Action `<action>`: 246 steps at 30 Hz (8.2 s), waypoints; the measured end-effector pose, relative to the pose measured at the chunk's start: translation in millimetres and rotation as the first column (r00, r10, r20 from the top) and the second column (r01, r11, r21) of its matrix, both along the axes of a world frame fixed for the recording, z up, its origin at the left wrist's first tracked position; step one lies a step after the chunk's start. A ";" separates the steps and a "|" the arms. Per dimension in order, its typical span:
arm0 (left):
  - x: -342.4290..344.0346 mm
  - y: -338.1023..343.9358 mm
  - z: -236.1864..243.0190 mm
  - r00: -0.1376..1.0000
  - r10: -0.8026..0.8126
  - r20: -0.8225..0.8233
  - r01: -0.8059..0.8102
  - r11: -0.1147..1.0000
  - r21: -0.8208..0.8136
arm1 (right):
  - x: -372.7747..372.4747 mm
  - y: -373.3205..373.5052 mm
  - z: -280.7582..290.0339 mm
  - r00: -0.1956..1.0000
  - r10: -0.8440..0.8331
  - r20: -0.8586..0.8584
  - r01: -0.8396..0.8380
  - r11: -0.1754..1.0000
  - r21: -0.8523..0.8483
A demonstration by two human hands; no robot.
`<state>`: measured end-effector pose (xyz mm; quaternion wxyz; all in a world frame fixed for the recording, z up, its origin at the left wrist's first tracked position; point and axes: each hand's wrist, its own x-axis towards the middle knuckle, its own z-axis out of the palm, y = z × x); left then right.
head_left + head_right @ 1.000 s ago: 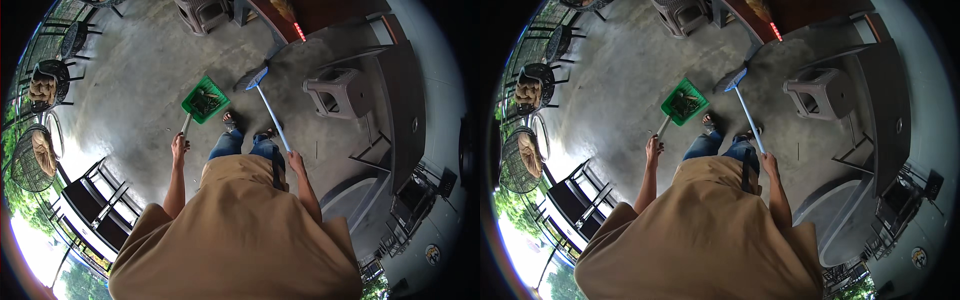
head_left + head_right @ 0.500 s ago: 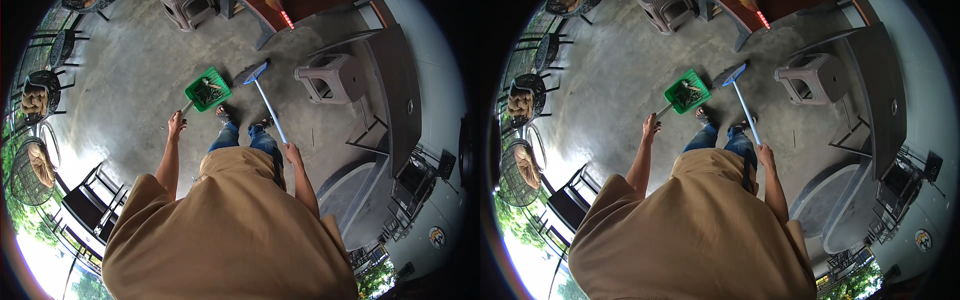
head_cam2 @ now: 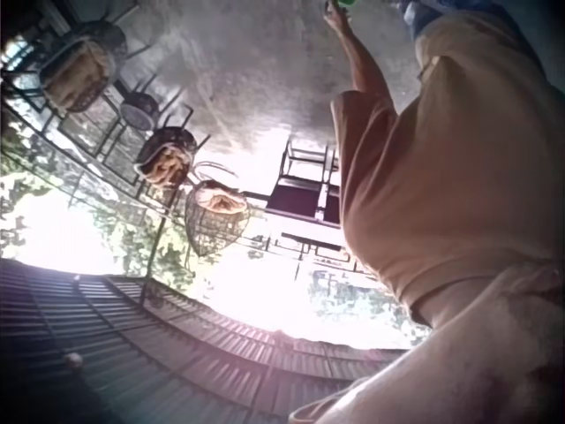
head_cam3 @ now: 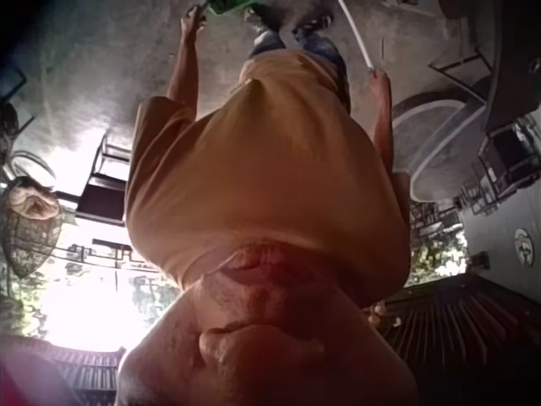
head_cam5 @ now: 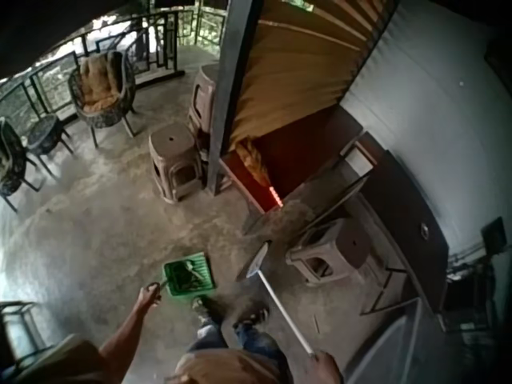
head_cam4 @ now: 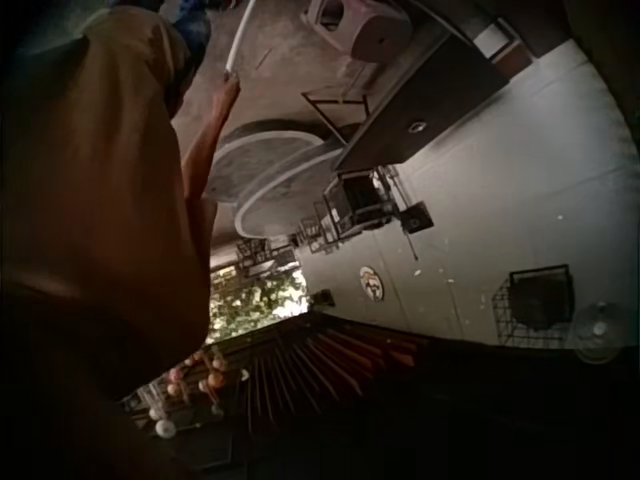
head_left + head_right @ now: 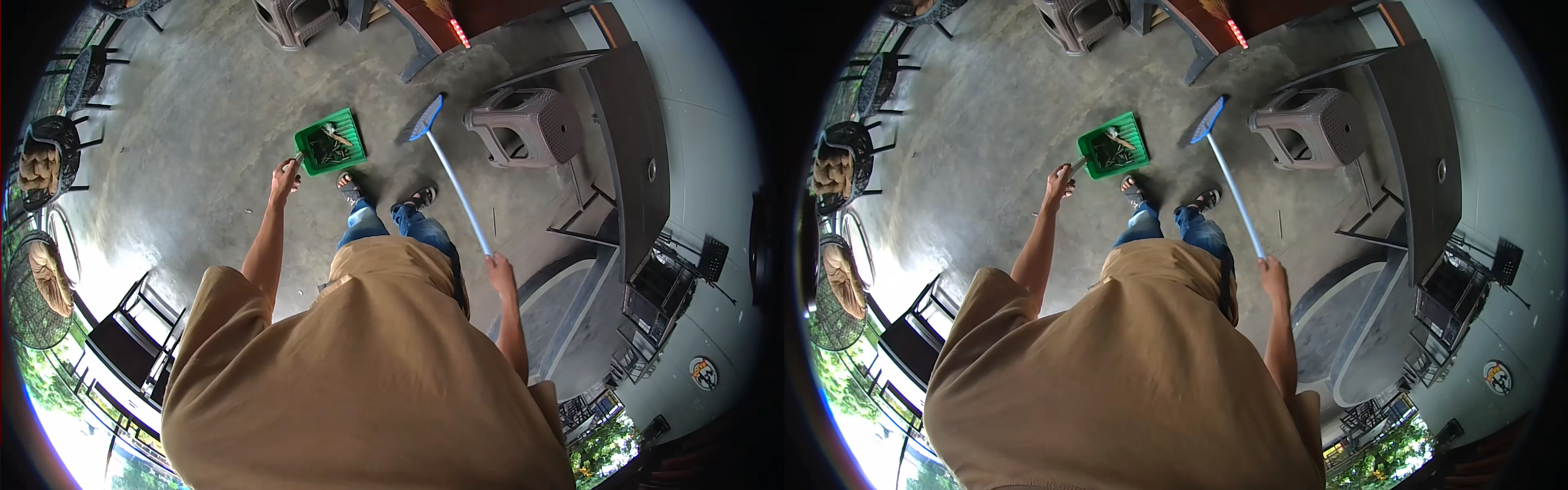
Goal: Sweeping debris and leaves into a dustpan using a long-handled broom.
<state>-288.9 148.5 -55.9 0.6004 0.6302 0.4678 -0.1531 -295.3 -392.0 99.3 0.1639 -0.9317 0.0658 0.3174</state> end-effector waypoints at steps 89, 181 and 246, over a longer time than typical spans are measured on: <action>-23.4 -2.6 18.0 0.991 0.129 -0.025 -0.131 0.988 -0.078 | -20.7 28.3 8.0 0.999 0.031 -0.041 -0.027 0.995 0.100; 126.0 624.6 121.9 -0.039 0.997 -0.071 -0.995 -0.045 -0.089 | 516.6 1331.5 -281.3 0.883 0.143 -0.446 0.064 0.907 0.417; 2.6 871.9 -18.3 0.836 0.542 -0.082 -0.533 0.839 0.110 | 370.5 1173.2 -56.1 0.343 0.926 -0.154 -0.919 0.297 -0.261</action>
